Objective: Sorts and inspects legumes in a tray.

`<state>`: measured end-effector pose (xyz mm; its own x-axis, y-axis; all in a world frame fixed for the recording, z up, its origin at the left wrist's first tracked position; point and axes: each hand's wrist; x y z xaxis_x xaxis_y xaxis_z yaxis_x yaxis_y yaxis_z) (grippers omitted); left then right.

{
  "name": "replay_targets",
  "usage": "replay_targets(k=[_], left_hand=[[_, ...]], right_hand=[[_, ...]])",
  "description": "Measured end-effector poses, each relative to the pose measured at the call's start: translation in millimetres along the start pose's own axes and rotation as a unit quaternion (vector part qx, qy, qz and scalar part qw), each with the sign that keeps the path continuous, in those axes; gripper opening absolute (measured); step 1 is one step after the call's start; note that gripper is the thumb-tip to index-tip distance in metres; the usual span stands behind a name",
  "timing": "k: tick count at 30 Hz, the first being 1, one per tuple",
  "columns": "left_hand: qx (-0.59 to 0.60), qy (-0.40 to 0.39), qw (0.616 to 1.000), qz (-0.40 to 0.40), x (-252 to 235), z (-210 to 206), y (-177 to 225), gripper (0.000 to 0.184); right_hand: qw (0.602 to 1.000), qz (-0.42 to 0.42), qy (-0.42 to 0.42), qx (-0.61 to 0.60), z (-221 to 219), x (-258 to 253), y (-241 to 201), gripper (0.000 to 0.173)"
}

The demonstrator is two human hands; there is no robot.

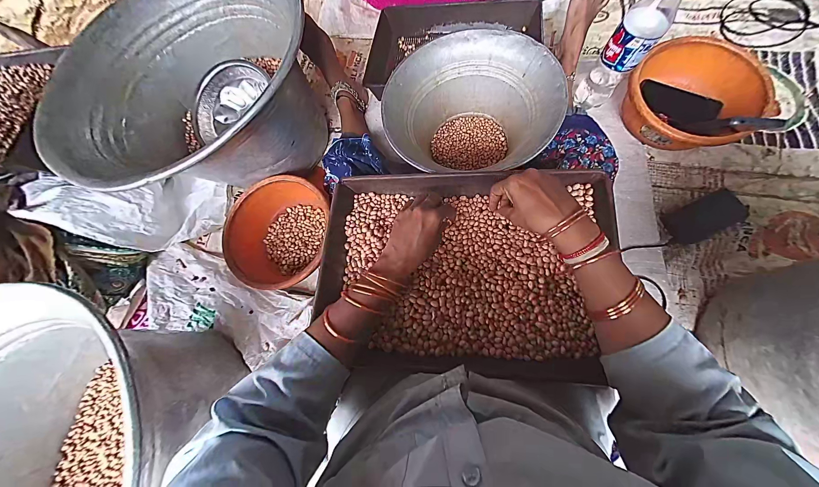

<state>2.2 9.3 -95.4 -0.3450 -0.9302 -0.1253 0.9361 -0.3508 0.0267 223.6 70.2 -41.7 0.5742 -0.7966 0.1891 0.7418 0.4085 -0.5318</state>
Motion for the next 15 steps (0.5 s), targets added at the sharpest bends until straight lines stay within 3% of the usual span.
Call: replay_targets(k=[4, 7, 12, 13, 15], left_hand=[[0.007, -0.033, 0.999, 0.012, 1, 6, -2, 0.015], [0.113, -0.031, 0.99, 0.08, 2, 14, -9, 0.015], [0.397, 0.015, 0.897, 0.194, 6, 18, -47, 0.023], [0.4, 0.02, 0.893, 0.208, 7, 21, -53, 0.02], [0.312, 0.009, 0.926, 0.211, 10, 28, -62, 0.015]], right_hand=[[0.997, -0.016, -0.054, 0.045, -13, -6, -6, 0.016], [0.996, -0.026, -0.061, 0.065, -19, -7, -8, 0.012], [0.995, -0.016, -0.071, 0.062, -18, -8, -2, 0.009], [0.995, -0.019, -0.077, 0.054, -18, -9, 0, 0.009], [0.998, -0.013, -0.063, 0.001, -14, -12, 6, 0.011]])
Point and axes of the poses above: each hand's wrist, its own x-axis away from the middle knuckle, its own z-axis out of the back of the hand, y = z × x, and after that the axes turned 14 degrees about -x, right-handed
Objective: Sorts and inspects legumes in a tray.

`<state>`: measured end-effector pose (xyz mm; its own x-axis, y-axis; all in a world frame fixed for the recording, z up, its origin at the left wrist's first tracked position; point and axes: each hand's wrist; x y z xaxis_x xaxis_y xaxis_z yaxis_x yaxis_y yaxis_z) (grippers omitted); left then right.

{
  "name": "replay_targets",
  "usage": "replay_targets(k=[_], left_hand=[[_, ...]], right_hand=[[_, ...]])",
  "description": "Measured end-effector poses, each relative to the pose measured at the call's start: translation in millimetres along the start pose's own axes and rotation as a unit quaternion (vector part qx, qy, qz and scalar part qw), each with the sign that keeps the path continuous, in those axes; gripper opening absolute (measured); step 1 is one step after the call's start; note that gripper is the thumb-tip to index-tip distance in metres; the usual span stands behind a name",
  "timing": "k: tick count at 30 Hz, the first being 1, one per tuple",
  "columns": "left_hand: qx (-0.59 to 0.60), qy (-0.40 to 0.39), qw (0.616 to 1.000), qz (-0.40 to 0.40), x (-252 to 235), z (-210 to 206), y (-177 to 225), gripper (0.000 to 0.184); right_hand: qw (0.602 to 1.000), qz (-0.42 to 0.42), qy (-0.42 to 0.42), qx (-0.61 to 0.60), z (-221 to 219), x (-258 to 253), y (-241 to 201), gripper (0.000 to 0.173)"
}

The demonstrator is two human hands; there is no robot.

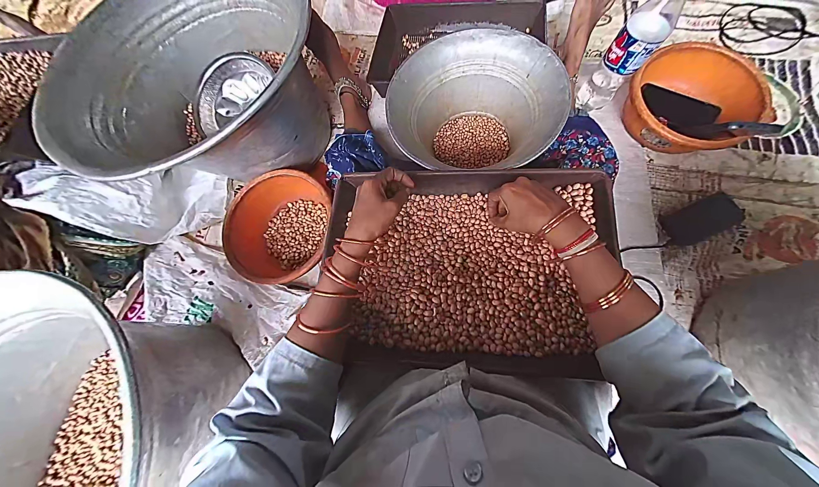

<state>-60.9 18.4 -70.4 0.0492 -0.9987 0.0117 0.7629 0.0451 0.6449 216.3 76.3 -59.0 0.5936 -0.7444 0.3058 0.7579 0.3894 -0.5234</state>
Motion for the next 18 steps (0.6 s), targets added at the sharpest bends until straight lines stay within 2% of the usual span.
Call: replay_targets(k=[3, 6, 9, 15, 18], left_hand=[[-0.158, -0.008, 0.987, -0.031, 4, 4, 4, 0.011], [-0.249, -0.051, 0.967, -0.014, 10, -1, 9, 0.016], [-0.321, -0.082, 0.942, 0.049, 12, -3, 16, 0.018], [-0.391, -0.09, 0.914, 0.049, 12, -13, 21, 0.019], [-0.388, -0.105, 0.914, 0.055, 14, -17, 25, 0.02]], right_hand=[[0.981, 0.075, 0.12, -0.132, 8, 3, 6, 0.012], [0.953, 0.099, 0.218, -0.183, 11, 6, 2, 0.016], [0.96, 0.076, 0.214, -0.166, 7, 6, -1, 0.014], [0.985, 0.05, 0.146, -0.078, -12, -3, -12, 0.012], [0.992, 0.044, 0.118, -0.028, -24, -4, -18, 0.016]])
Point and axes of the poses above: each hand's wrist, its own x-axis away from the middle knuckle, its own z-axis out of the back of the hand, y = z × x, and after that the axes turned 14 degrees about -x, right-handed
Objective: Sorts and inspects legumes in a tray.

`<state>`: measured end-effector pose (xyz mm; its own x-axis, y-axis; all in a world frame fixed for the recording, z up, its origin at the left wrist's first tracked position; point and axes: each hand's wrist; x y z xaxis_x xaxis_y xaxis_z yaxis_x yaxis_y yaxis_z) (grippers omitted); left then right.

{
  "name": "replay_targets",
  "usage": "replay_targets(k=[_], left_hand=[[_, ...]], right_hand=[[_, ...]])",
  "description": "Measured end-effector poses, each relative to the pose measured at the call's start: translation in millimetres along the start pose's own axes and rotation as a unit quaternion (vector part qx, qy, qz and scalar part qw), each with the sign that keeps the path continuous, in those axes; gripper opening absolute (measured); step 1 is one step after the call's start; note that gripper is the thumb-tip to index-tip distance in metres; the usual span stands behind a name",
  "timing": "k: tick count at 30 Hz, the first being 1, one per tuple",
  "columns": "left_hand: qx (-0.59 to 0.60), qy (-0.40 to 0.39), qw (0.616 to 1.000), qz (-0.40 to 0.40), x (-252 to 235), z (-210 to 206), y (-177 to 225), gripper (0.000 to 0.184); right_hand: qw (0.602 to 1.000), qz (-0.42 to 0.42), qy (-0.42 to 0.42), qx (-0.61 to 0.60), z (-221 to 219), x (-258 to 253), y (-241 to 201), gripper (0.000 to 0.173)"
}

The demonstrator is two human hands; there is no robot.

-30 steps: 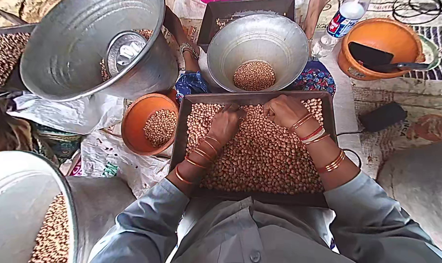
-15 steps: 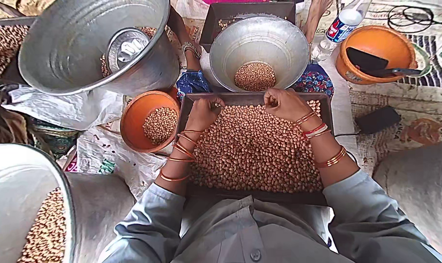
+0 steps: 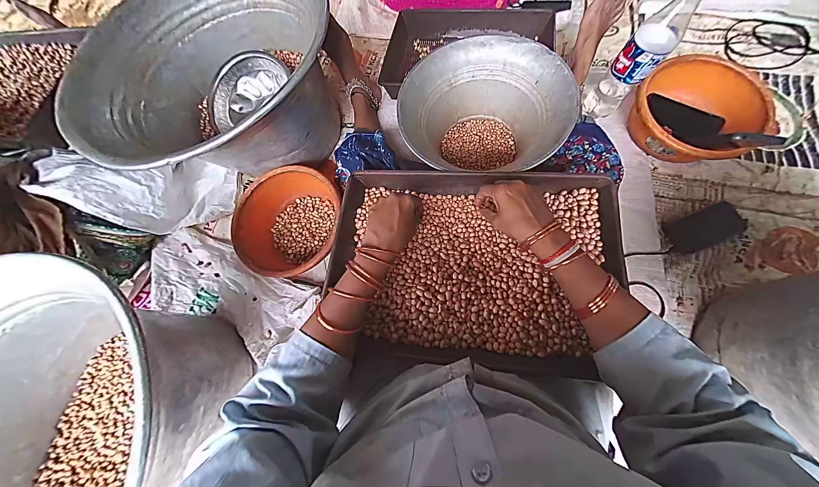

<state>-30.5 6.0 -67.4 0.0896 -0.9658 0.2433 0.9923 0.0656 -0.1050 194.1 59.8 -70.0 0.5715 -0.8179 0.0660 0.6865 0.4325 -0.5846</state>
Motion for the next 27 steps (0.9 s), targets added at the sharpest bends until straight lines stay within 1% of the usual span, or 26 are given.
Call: replay_targets(k=[4, 7, 8, 10, 11, 12, 13, 14, 15, 16, 17, 19, 21, 23, 24, 25, 27], left_hand=[[-0.007, -0.01, 1.0, 0.001, 2, 1, 6, 0.023], [0.011, 0.004, 1.0, -0.018, 0, -1, 1, 0.022], [0.039, 0.015, 0.999, -0.029, -1, -2, -5, 0.021], [0.151, 0.046, 0.986, -0.061, -5, -2, -21, 0.016], [0.224, 0.064, 0.97, -0.075, -8, -3, -29, 0.014], [0.306, 0.071, 0.946, -0.084, -10, -5, -35, 0.012], [0.4, 0.069, 0.91, -0.089, -13, -8, -39, 0.011], [0.483, 0.063, 0.869, -0.092, -14, -10, -40, 0.015], [0.534, 0.055, 0.839, -0.092, -16, -12, -39, 0.022], [0.559, 0.036, 0.823, -0.094, -15, -12, -37, 0.027], [0.565, 0.015, 0.819, -0.098, -13, -12, -33, 0.029], [0.55, -0.038, 0.827, -0.116, -9, -11, -23, 0.027], [0.49, -0.063, 0.858, -0.138, -6, -10, -14, 0.018], [0.365, -0.021, 0.919, -0.146, -4, -10, -9, 0.012], [0.301, 0.005, 0.944, -0.139, -4, -11, -6, 0.012], [0.249, 0.026, 0.959, -0.135, -3, -12, -4, 0.013], [0.178, 0.031, 0.976, -0.125, 0, -12, 1, 0.016]], right_hand=[[0.999, -0.004, -0.026, 0.03, -11, -2, -2, 0.016], [0.999, 0.0, -0.032, 0.037, -16, -2, -3, 0.016], [0.999, 0.002, -0.032, 0.031, -16, -2, -2, 0.016], [0.999, 0.011, -0.019, -0.024, -11, -4, 3, 0.017], [0.997, 0.022, 0.002, -0.069, -7, -4, 6, 0.017], [0.992, 0.036, 0.034, -0.115, -2, -3, 9, 0.017], [0.983, 0.045, 0.068, -0.167, 2, -3, 11, 0.016], [0.972, 0.048, 0.097, -0.209, 6, -3, 11, 0.016], [0.962, 0.047, 0.113, -0.245, 9, -4, 12, 0.017], [0.957, 0.047, 0.117, -0.262, 9, -5, 12, 0.017], [0.956, 0.046, 0.113, -0.266, 7, -6, 12, 0.017], [0.966, 0.045, 0.106, -0.23, -2, -8, 8, 0.016], [0.982, 0.041, 0.093, -0.161, -11, -9, 3, 0.016], [0.992, 0.047, 0.076, -0.091, -19, -11, 1, 0.018], [0.994, 0.056, 0.066, -0.06, -24, -13, 2, 0.02], [0.996, 0.063, 0.054, -0.037, -28, -14, 4, 0.022], [0.997, 0.072, 0.035, -0.003, -34, -16, 4, 0.025]])
Point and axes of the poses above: each hand's wrist, its own x-axis away from the middle knuckle, its own z-axis out of the back of the hand, y = z × x, and after that the axes turned 14 degrees about -x, right-handed
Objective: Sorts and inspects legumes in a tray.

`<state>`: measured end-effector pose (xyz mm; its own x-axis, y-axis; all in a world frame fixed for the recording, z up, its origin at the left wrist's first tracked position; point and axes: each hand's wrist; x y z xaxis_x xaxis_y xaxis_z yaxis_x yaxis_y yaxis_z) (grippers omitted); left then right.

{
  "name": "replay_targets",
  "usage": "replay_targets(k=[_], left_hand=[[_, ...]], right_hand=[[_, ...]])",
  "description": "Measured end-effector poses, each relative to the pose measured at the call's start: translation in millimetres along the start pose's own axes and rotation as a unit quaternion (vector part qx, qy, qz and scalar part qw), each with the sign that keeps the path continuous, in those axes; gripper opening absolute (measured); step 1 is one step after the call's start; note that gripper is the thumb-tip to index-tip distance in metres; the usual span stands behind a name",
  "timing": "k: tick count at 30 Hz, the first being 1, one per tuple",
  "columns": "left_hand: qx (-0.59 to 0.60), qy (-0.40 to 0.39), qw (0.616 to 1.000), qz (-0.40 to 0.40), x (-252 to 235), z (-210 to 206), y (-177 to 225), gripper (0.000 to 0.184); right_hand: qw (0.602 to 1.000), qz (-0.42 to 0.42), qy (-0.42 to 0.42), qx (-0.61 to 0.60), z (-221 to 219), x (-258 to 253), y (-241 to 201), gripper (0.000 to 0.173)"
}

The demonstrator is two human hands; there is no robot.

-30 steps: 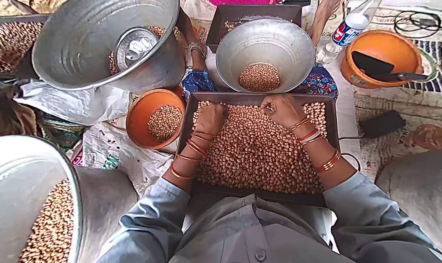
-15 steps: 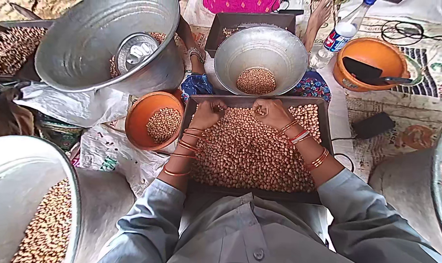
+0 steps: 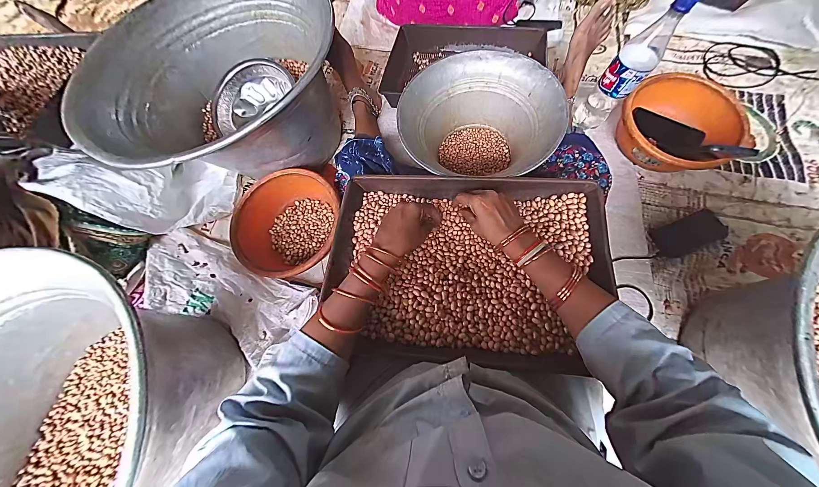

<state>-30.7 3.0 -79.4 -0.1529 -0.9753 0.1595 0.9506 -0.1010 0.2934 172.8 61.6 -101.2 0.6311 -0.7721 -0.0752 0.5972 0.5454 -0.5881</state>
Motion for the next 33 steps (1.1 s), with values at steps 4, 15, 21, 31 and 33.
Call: replay_targets(k=[4, 15, 21, 31, 33], left_hand=[[-0.062, -0.015, 0.998, 0.018, 4, 1, 11, 0.018], [-0.083, -0.052, 0.994, 0.053, 6, 2, 23, 0.02], [0.276, -0.027, 0.961, 0.015, 3, 8, -5, 0.015], [0.337, -0.323, 0.881, -0.08, 13, -14, 41, 0.023], [0.321, -0.246, 0.914, -0.018, 5, -12, 32, 0.024]], right_hand=[[0.999, 0.002, -0.011, 0.039, -1, 1, -8, 0.02], [0.955, -0.056, 0.134, -0.259, 40, 5, 2, 0.013], [0.998, -0.065, 0.021, -0.018, 17, 3, -4, 0.026], [0.998, -0.05, -0.004, 0.04, 4, -1, -8, 0.023], [0.998, -0.058, -0.006, 0.039, 6, -1, -9, 0.024]])
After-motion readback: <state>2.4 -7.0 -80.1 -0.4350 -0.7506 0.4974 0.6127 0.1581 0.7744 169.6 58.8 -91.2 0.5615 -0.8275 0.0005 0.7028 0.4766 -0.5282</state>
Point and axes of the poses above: each hand's wrist, its own x-axis away from the middle knuckle, its own z-axis out of the back of the hand, y = z × x, and after that the axes turned 14 degrees about -x, right-handed
